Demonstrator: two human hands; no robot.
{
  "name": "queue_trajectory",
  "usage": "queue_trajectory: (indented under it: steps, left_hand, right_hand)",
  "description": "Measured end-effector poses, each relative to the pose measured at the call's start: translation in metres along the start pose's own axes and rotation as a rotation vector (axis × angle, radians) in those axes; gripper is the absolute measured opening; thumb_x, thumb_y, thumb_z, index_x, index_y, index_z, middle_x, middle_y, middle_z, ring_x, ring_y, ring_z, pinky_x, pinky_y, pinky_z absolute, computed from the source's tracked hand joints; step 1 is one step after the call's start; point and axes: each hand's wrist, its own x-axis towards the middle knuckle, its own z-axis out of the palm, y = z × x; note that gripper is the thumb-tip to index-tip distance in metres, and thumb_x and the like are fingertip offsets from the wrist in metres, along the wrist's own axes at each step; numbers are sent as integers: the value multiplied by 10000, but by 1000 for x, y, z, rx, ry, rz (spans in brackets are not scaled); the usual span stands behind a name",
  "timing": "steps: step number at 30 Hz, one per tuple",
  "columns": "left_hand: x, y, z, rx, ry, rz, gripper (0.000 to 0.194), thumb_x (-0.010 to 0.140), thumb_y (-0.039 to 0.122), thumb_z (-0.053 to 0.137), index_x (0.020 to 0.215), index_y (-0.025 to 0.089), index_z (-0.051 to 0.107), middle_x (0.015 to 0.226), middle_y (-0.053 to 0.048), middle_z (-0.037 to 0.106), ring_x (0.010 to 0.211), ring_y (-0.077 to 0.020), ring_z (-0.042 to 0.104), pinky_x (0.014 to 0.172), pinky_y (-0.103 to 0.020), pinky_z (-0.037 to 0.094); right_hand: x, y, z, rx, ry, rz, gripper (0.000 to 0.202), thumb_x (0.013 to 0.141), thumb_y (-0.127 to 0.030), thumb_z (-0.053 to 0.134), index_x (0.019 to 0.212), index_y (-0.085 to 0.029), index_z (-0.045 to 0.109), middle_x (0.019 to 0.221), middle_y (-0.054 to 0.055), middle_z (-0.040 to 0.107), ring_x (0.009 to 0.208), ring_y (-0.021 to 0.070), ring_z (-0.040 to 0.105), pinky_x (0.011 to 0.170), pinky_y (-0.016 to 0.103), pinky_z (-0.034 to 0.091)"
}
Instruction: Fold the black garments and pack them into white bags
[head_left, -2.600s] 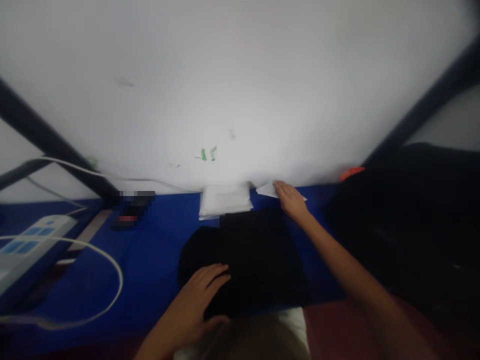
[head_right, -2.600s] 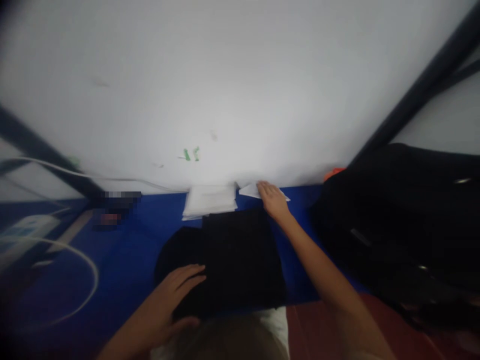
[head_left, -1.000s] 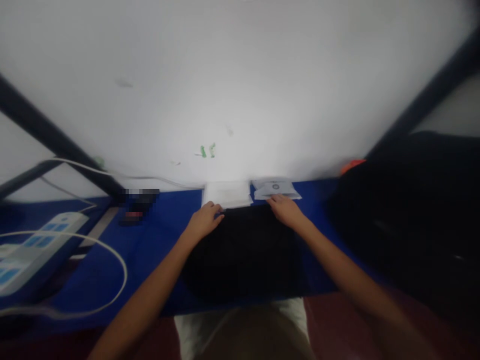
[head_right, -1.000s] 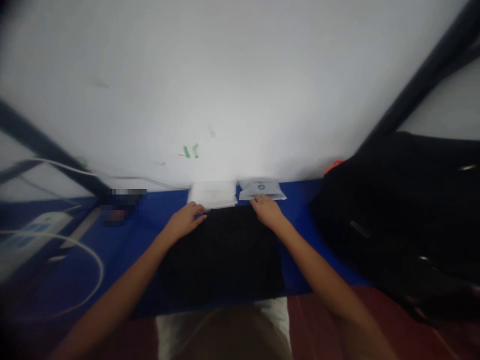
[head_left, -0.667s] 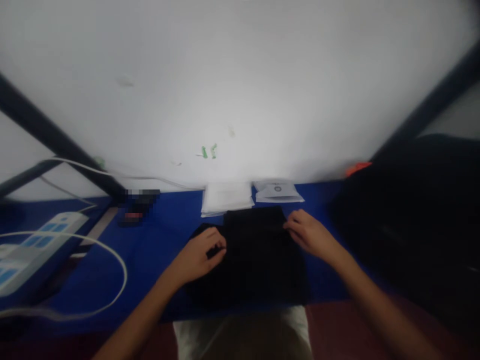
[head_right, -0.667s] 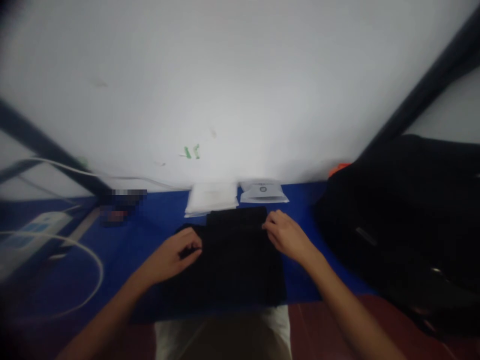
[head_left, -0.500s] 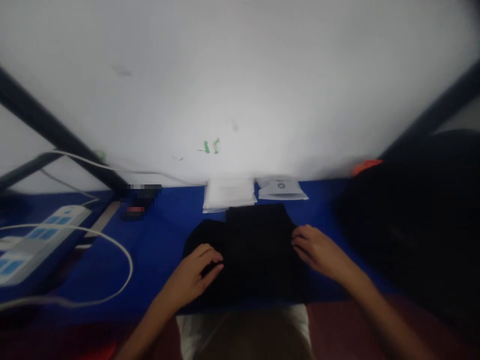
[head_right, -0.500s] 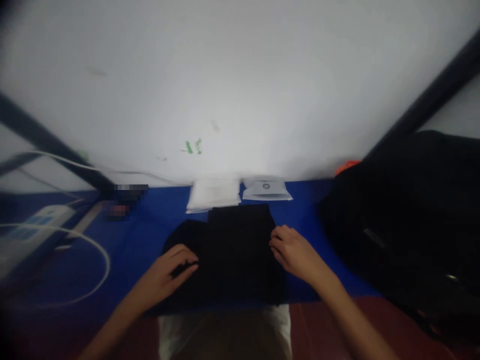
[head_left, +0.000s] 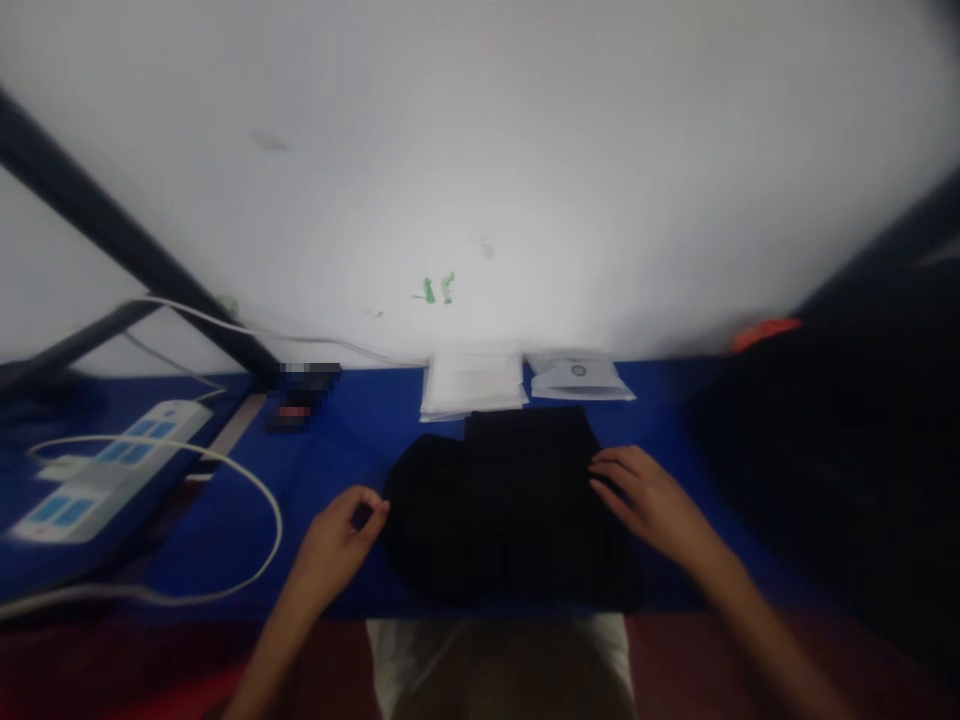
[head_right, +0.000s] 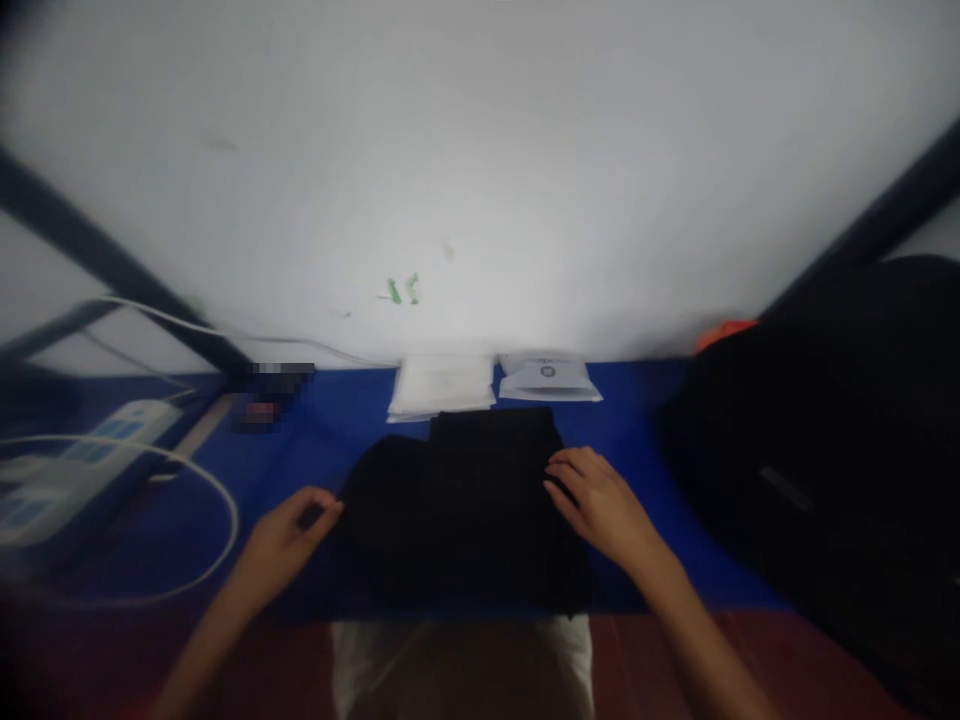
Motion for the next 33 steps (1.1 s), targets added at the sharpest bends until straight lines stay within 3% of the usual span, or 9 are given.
queue_trajectory:
  steps: [3,7,10,12,17,21,24,29,33]
  left_hand:
    - [4,-4,-10,-44,29,-25,304,846,507,513,756,226,590,635,40,627,480,-133,523,508,-232,440]
    - [19,-9,-38,-84,271,-48,294,785,512,571,748,223,604,761,0,692,735,-194,655,708,-285,520]
    - [33,15,-57,-112,474,-62,275,779,482,602,802,208,612,877,-26,722,809,-214,674,793,-342,527]
    - [41,46,-55,-152,515,62,217,825,418,592,820,201,592,989,-38,723,860,-199,680,840,-341,522]
    - [34,130,14,-26,334,443,119,929,279,524,897,201,608,1011,-50,718,970,-200,664,884,-340,513]
    - [14,156,73,-8,1,617,137,940,242,518,1029,198,612,1105,-69,704,1043,-214,650,901,-351,534]
    - [7,140,74,-109,-51,613,239,945,282,537,1170,216,583,1240,-66,652,1157,-202,603,997,-350,498]
    - [10,68,40,-18,272,145,349,935,509,514,1015,197,647,971,-85,673,931,-259,632,869,-433,513]
    - [4,33,38,67,31,10,467,869,640,526,891,194,662,890,-74,667,860,-266,634,792,-420,517]
  right_hand:
    - [-3,1,0,3,0,-1,212,981,-283,513,1128,-209,647,1148,121,636,1054,274,618,927,472,531]
    - [-6,-2,0,14,13,16,211,979,-274,515,1137,-216,642,1176,126,627,1089,278,607,943,482,528]
    - [-1,-11,4,34,-17,-7,262,979,-260,510,1216,-208,610,1257,135,601,1154,275,582,986,488,508]
    - [5,-20,9,61,-72,-55,324,976,-257,515,1291,-207,568,1312,134,582,1195,271,564,1009,486,495]
    - [21,-39,22,114,-196,-148,357,962,-255,542,1311,-181,558,1296,126,600,1183,269,569,1007,469,489]
    - [22,-42,28,122,-224,-133,361,942,-223,562,1298,-163,569,1269,133,609,1163,270,574,994,467,489]
    - [18,-40,28,131,-232,-114,355,947,-230,559,1295,-163,572,1282,133,605,1170,266,572,1005,461,485]
    - [14,-34,29,140,-230,-79,335,965,-252,543,1289,-172,575,1311,120,596,1204,265,562,1042,463,473]
    - [17,-32,35,167,-247,-106,340,955,-214,546,1288,-147,569,1286,129,601,1190,252,575,1041,429,487]
